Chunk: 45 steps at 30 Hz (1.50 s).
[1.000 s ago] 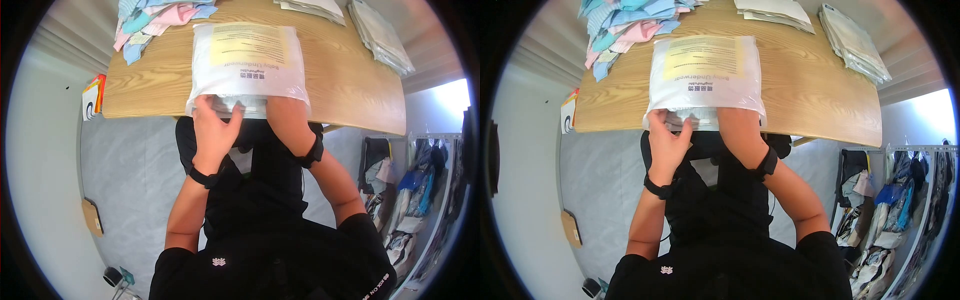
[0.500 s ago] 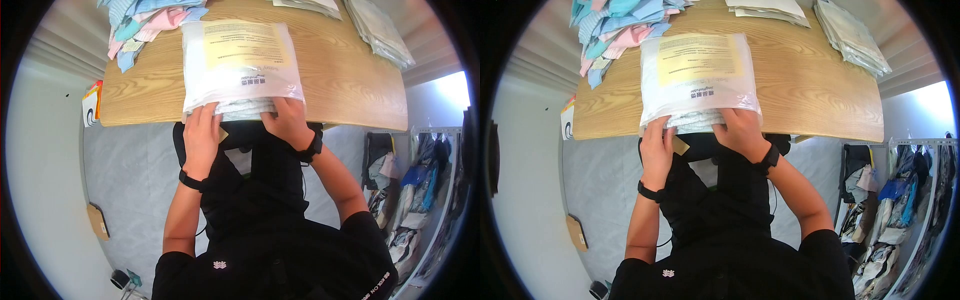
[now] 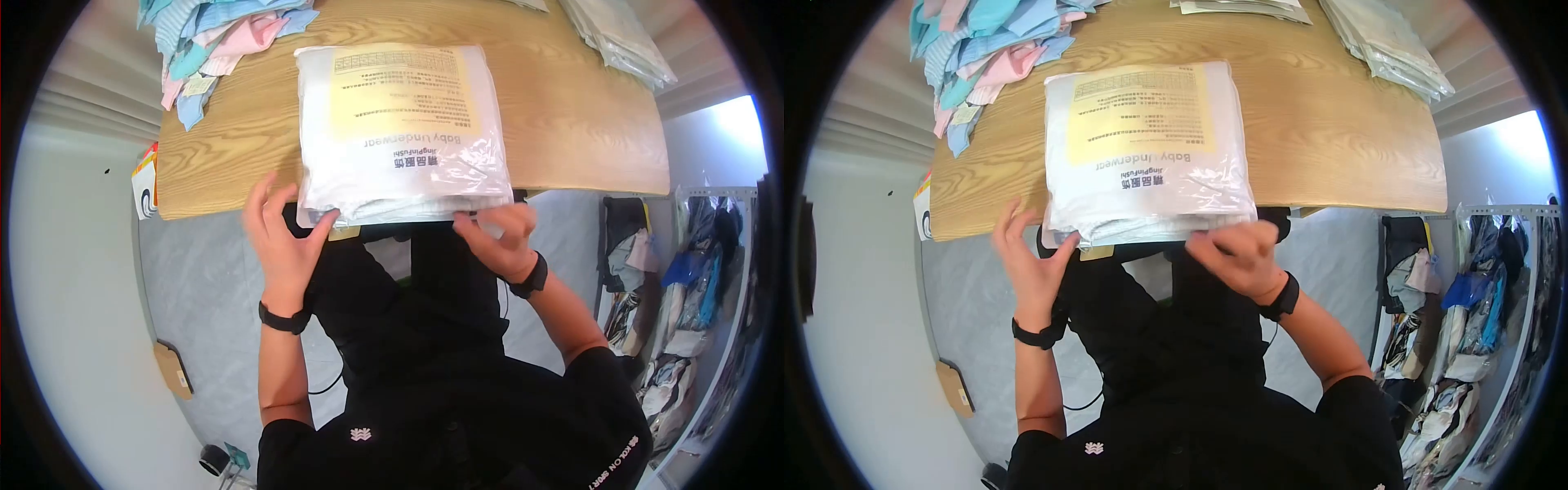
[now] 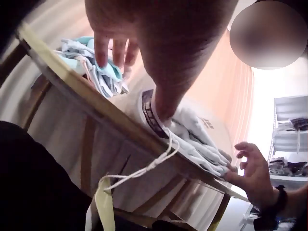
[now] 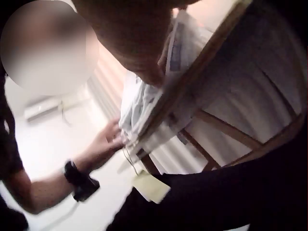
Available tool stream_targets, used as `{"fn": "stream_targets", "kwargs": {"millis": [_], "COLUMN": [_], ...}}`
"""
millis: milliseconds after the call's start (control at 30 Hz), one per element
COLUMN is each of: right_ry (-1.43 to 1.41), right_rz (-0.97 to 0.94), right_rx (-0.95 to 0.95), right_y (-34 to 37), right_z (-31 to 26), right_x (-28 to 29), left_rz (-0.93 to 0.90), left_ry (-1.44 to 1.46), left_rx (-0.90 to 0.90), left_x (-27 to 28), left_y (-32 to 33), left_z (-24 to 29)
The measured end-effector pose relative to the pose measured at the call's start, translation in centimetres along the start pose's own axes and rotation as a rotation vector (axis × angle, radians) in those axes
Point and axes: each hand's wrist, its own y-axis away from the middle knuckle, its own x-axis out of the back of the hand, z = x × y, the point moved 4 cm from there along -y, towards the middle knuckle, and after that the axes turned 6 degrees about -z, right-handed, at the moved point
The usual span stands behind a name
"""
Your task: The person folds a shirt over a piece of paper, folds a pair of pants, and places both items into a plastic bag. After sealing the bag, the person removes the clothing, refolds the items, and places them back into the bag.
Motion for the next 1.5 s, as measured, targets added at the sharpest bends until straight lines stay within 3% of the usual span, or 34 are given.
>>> {"fn": "stream_targets", "kwargs": {"millis": [100, 167, 267, 367, 467, 700, 800, 900, 1000, 1100, 1200, 1500], "right_ry": [-0.124, -0.3, -0.43, -0.248, -0.279, -0.169, -0.085, -0.113, -0.199, -0.3, -0.268, -0.088], "right_rz": [0.012, -0.057, 0.039, -0.004, -0.061, 0.014, 0.002, -0.081, -0.128, -0.136, -0.131, -0.037], "right_rx": [-0.324, -0.411, -0.575, -0.642, -0.675, -0.779, -0.826, -0.83, -0.724, -0.756, -0.813, -0.852], "right_y": [-0.4, -0.8, -0.2, -1.7, -2.4, -2.9, -2.5, -3.2, -5.1, -5.5, -4.9, -4.5], "right_z": [0.7, 1.3, 2.1, 2.4, 3.3, 4.6, 5.3, 5.3, 4.4, 4.1, 4.4, 4.5], "right_x": [0.2, 0.3, 0.1, 0.8, 0.6, -0.9, -1.9, -1.9, 0.2, 0.7, -0.9, -2.9], "left_rz": [-0.275, -0.274, -0.227, -0.166, -0.123, -0.07, -0.018, -0.096, -0.041, -0.188, -0.072, 0.041], "left_ry": [0.181, 0.182, 0.137, 0.105, 0.13, 0.258, 0.132, -0.017, -0.126, 0.16, 0.127, -0.067], "left_rx": [0.073, 0.095, 0.116, 0.157, 0.228, 0.506, 0.564, 0.443, 0.086, 0.14, 0.147, 0.127], "left_x": [-0.7, -1.6, -2.0, -2.3, -2.8, -3.8, -3.9, -3.4, -2.1, -1.5, -3.5, -5.5], "left_y": [-0.6, -0.1, -0.1, -0.2, -0.1, -0.4, -1.3, -1.9, -2.5, -3.4, -3.1, -2.6], "left_z": [0.1, -0.4, 0.1, 0.5, 0.1, -1.0, -0.7, -0.1, 1.1, 3.7, 2.9, 1.6]}}
